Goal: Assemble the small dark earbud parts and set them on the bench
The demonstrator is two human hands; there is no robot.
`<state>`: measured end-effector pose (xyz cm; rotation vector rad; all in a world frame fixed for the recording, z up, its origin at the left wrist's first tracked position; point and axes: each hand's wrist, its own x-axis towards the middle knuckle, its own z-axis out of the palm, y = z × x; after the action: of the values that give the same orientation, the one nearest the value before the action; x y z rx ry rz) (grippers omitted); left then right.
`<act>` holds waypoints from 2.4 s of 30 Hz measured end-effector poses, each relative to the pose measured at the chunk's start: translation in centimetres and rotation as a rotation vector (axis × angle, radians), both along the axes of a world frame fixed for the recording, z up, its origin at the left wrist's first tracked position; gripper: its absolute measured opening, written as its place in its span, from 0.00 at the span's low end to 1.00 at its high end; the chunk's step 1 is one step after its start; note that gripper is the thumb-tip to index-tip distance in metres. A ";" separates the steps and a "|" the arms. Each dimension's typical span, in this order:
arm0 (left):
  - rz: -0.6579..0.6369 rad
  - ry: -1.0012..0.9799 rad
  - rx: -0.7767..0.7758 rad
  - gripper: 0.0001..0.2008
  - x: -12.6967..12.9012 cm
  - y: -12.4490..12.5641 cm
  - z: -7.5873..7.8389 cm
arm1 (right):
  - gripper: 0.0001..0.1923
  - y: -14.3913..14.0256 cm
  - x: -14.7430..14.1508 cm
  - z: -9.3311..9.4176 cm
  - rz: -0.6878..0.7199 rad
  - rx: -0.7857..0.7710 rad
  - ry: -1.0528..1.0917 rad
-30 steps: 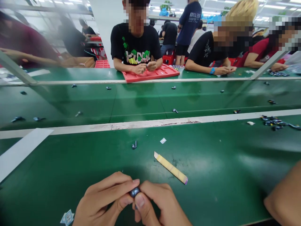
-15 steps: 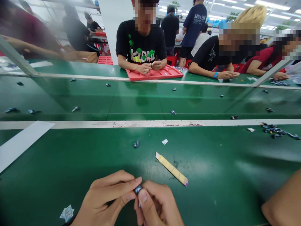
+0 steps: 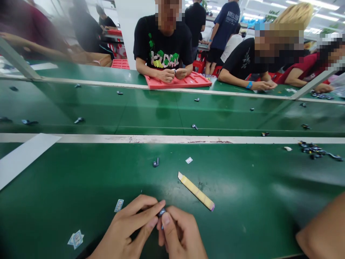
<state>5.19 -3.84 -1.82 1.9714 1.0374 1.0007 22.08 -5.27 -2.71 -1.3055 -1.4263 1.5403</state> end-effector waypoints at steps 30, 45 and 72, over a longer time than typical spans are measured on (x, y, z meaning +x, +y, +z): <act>-0.006 0.214 0.020 0.15 -0.1 -0.5 -0.1 | 0.20 -1.1 -0.6 0.5 0.112 0.253 -0.534; -0.009 0.182 -0.286 0.18 -1.8 -1.8 -1.1 | 0.15 0.6 -6.0 4.0 0.533 0.174 -1.505; 0.071 -0.423 -0.361 0.10 -2.6 -1.3 -0.6 | 0.24 -1.1 -3.2 3.9 0.061 0.237 -0.474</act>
<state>2.60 -5.19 -2.43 1.3664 0.9696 1.1178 18.84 -6.38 1.20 -1.5521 -1.8888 1.0924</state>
